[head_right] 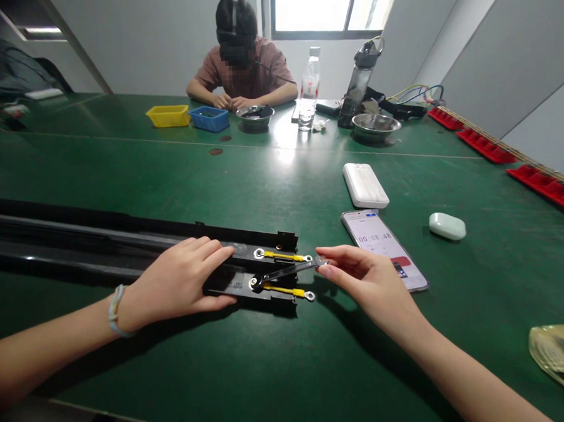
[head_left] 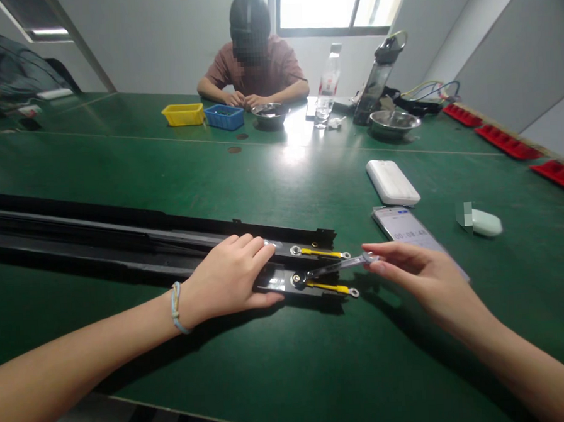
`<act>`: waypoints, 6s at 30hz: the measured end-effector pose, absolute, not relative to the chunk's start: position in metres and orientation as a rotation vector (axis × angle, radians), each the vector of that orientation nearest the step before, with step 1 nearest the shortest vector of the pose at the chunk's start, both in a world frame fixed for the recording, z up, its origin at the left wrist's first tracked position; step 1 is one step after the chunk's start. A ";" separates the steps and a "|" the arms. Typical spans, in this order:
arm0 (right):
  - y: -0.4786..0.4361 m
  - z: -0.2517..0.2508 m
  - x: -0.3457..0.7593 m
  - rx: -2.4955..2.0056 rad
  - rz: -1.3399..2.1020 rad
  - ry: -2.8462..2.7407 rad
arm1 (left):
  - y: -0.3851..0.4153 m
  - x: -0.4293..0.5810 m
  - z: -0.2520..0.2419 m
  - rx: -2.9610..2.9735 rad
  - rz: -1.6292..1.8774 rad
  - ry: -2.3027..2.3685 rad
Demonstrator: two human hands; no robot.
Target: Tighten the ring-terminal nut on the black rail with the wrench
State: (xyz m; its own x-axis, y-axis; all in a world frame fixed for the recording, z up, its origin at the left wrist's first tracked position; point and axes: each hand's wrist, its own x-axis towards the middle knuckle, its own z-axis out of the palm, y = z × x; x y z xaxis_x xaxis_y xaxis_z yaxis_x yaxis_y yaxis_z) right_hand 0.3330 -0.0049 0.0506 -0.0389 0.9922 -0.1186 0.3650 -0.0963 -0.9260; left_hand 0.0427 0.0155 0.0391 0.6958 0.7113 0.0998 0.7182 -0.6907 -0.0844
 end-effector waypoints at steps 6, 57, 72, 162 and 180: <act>-0.005 0.051 0.335 -1.533 1.112 -1.495 | 0.015 0.046 0.038 -2.784 -0.096 -1.176; -0.008 0.057 0.343 -1.516 1.073 -1.735 | 0.018 0.048 0.033 -2.775 -0.097 -1.169; -0.019 0.063 0.337 -1.482 1.101 -1.849 | 0.022 0.052 0.029 -2.768 -0.113 -1.158; -0.017 0.056 0.340 -1.563 0.951 -1.794 | 0.022 0.050 0.029 -2.766 -0.103 -1.160; -0.004 0.038 0.338 -1.559 1.037 -1.498 | 0.020 0.050 0.030 -2.775 -0.111 -1.155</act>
